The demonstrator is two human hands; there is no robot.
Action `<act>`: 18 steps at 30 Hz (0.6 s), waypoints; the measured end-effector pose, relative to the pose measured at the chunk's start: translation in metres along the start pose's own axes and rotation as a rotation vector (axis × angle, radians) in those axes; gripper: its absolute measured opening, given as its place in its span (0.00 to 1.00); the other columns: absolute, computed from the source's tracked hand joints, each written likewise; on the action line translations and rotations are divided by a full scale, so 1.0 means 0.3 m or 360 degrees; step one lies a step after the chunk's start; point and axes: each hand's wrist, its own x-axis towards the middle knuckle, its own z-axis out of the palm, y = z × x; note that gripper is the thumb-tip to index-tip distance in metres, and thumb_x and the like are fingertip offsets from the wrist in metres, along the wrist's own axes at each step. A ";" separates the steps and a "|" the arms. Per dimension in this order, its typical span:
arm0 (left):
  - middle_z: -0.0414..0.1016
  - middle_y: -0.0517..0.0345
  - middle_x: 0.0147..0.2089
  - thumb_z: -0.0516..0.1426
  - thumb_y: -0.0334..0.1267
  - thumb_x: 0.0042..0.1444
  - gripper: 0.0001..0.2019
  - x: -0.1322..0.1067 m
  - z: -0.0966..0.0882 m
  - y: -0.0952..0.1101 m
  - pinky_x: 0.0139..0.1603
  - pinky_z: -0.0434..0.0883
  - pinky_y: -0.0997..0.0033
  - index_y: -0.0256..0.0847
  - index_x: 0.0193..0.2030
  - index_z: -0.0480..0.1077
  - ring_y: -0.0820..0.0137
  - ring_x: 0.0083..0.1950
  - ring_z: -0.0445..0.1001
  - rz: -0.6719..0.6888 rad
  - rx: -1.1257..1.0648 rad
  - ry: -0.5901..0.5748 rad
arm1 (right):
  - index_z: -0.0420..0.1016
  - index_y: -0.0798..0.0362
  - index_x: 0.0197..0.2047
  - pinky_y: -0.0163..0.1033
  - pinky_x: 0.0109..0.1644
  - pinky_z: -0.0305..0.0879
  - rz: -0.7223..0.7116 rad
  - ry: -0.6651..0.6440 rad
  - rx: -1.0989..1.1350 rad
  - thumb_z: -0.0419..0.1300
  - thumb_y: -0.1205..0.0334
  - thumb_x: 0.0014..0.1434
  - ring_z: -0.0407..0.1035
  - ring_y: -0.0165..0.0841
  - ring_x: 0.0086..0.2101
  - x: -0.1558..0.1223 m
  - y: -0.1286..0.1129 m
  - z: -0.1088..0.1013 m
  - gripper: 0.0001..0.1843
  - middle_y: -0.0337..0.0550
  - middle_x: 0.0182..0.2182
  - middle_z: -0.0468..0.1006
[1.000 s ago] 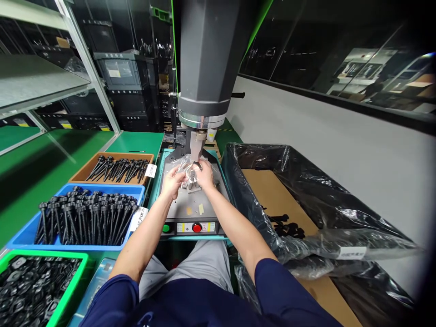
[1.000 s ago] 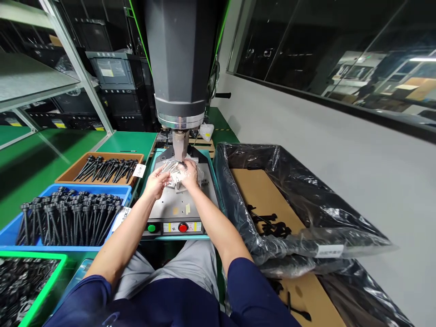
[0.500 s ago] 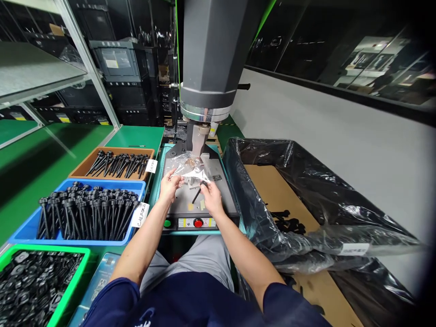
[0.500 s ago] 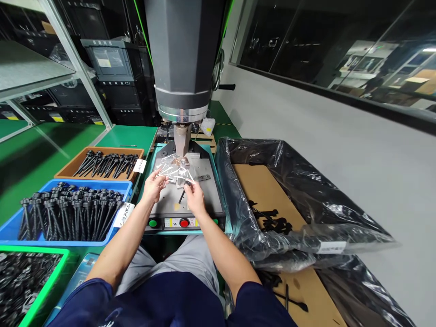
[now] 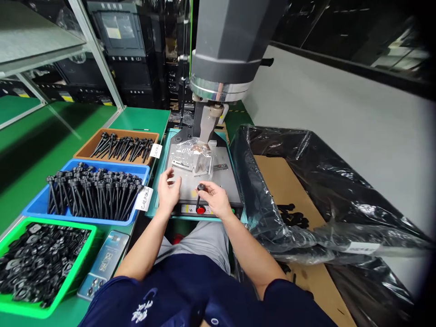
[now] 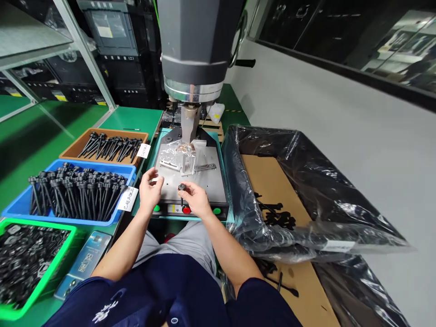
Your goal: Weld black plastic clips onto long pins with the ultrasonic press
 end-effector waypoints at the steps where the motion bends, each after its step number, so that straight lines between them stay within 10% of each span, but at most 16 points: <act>1: 0.74 0.47 0.52 0.60 0.41 0.55 0.20 -0.030 -0.014 0.014 0.44 0.71 0.67 0.40 0.54 0.70 0.64 0.49 0.74 0.0003 -0.0015 -0.0124 | 0.75 0.50 0.45 0.49 0.51 0.71 -0.0047 0.0023 -0.0015 0.71 0.51 0.47 0.76 0.40 0.40 0.004 0.000 0.006 0.23 0.45 0.38 0.82; 6: 0.78 0.52 0.44 0.63 0.39 0.51 0.14 -0.118 -0.048 0.053 0.40 0.70 0.70 0.42 0.45 0.75 0.64 0.45 0.75 -0.0013 -0.0032 -0.0741 | 0.73 0.49 0.41 0.48 0.48 0.72 -0.0189 0.0075 0.0040 0.72 0.50 0.44 0.76 0.39 0.38 0.024 -0.010 0.064 0.23 0.44 0.36 0.81; 11: 0.73 0.59 0.28 0.64 0.41 0.50 0.07 -0.135 -0.057 0.037 0.33 0.66 0.71 0.41 0.31 0.75 0.71 0.29 0.68 -0.0104 -0.0022 -0.0696 | 0.73 0.49 0.44 0.48 0.49 0.73 -0.0120 0.0067 0.0134 0.71 0.47 0.45 0.76 0.41 0.41 0.042 -0.026 0.110 0.25 0.46 0.38 0.82; 18: 0.76 0.56 0.32 0.66 0.44 0.47 0.13 -0.146 -0.066 0.046 0.33 0.68 0.71 0.37 0.35 0.76 0.71 0.30 0.71 -0.0447 -0.0482 -0.0753 | 0.79 0.52 0.43 0.51 0.51 0.73 0.0137 -0.0236 0.0051 0.65 0.45 0.53 0.77 0.44 0.44 0.025 -0.012 0.114 0.21 0.46 0.40 0.83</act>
